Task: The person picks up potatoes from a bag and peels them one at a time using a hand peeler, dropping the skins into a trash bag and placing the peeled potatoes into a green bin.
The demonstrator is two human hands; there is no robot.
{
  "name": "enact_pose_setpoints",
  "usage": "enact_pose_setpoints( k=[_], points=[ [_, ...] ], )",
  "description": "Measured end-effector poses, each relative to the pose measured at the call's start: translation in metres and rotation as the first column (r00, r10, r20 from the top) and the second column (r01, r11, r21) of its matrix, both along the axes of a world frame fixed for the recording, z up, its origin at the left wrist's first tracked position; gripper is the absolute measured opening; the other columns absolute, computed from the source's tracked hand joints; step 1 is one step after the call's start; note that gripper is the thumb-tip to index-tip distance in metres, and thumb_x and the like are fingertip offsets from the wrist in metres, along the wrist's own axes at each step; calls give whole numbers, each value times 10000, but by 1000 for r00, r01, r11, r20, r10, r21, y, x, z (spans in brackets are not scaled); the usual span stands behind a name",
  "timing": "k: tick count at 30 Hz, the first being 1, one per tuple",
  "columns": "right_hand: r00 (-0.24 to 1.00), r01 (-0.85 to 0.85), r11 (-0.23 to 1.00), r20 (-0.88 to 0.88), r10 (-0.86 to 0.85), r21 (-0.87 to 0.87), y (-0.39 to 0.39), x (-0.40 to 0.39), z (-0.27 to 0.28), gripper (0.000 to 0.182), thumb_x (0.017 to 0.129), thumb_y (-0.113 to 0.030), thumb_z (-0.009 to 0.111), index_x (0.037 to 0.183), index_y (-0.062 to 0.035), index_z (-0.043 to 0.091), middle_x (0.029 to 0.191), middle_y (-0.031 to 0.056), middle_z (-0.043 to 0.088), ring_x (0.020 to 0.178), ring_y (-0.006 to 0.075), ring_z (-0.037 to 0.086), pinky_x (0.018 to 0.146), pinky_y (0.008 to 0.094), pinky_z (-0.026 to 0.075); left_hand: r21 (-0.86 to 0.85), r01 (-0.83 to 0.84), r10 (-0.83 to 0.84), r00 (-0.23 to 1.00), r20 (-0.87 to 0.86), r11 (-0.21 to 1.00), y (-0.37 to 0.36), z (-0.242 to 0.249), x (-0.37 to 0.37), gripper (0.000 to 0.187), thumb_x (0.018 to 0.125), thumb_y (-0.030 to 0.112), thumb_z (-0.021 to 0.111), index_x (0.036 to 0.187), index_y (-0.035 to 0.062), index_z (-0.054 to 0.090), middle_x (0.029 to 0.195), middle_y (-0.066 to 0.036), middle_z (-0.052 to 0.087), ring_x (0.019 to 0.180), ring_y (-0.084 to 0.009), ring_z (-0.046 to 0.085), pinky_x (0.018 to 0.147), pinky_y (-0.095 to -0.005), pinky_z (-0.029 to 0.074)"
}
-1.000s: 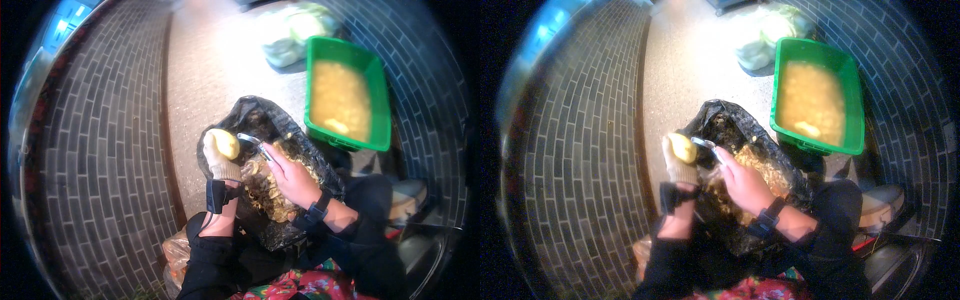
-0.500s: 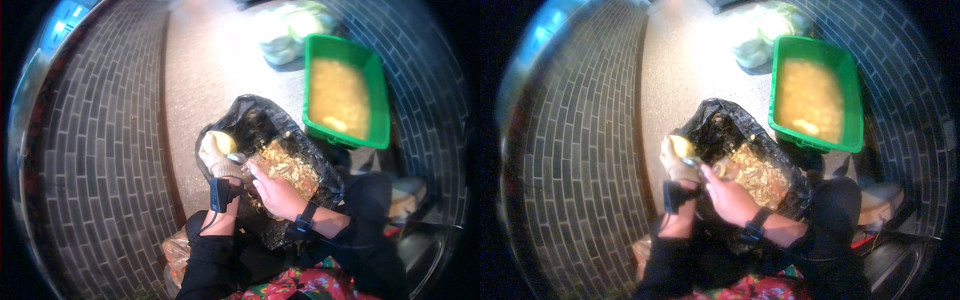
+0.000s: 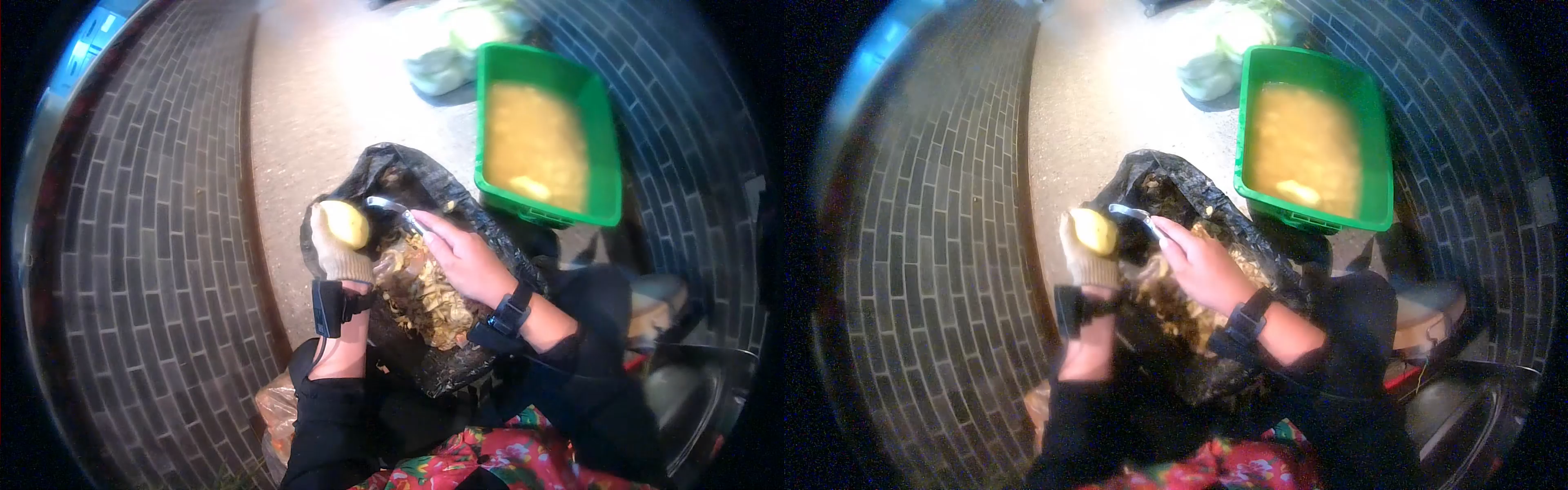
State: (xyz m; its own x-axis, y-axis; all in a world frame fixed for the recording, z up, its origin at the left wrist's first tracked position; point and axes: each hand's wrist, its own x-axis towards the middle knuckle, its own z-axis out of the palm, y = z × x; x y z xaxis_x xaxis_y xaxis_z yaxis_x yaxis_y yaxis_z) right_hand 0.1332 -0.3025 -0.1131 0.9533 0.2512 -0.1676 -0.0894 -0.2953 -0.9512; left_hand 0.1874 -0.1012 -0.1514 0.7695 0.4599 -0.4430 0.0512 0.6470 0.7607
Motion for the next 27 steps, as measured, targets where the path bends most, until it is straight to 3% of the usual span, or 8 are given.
enact_pose_setpoints(
  k=[5,6,11,13,17,20,23,27],
  points=[
    [997,-81,995,-16,80,-65,12,-11,4,416,996,-193,469,1409,-141,468,648,158,536,540,182,519,578,344,456,61,-8,5,999,52,998,0,-24,1,402,889,527,582,977,139,637,846,-26,661,723,-200,622,689,-347,508],
    [997,-40,999,60,40,-9,20,-18,2,402,990,-201,434,1381,-116,473,743,229,626,621,390,616,624,469,495,60,-33,30,998,54,998,2,-29,0,400,893,529,574,965,141,636,831,-29,658,706,-198,620,670,-345,508],
    [970,-34,999,243,28,17,41,-37,-24,418,988,-176,432,1388,-58,441,767,229,634,653,413,622,641,481,508,137,-73,70,997,25,988,13,-40,6,410,900,541,548,924,139,628,788,-37,645,660,-189,609,600,-339,503],
    [988,-152,988,37,152,-3,44,-44,-17,464,997,-182,437,1455,-136,380,762,244,610,665,376,624,658,438,490,388,-201,214,977,11,899,6,-28,8,430,906,552,524,924,131,616,778,-41,635,656,-190,603,572,-337,496],
    [981,-189,981,33,190,-36,31,-35,-5,409,999,-227,434,1394,-123,460,668,213,597,602,363,627,596,467,504,71,-48,56,993,-107,996,1,0,-2,493,880,604,521,959,125,605,750,-40,615,655,-205,600,587,-343,495],
    [976,-112,992,195,97,67,29,-29,-20,390,993,-234,455,1369,-135,494,648,203,591,593,362,624,573,467,489,40,-77,77,997,-14,996,9,-10,4,468,897,556,543,1029,111,603,883,-49,628,778,-205,601,695,-346,486],
    [992,-84,986,85,97,-145,15,-21,6,401,985,-206,481,1381,-146,498,656,199,574,552,308,599,581,407,465,7,-85,85,994,69,996,9,-10,3,455,908,529,552,1063,105,605,952,-51,636,855,-204,600,763,-347,478],
    [991,3,999,130,2,-40,12,-11,-3,418,984,-203,484,1398,-146,472,658,218,564,560,340,597,574,426,459,-76,21,-17,998,54,997,5,-9,-3,432,902,527,562,1034,119,614,939,-38,641,883,-194,596,801,-351,464]
  ],
)
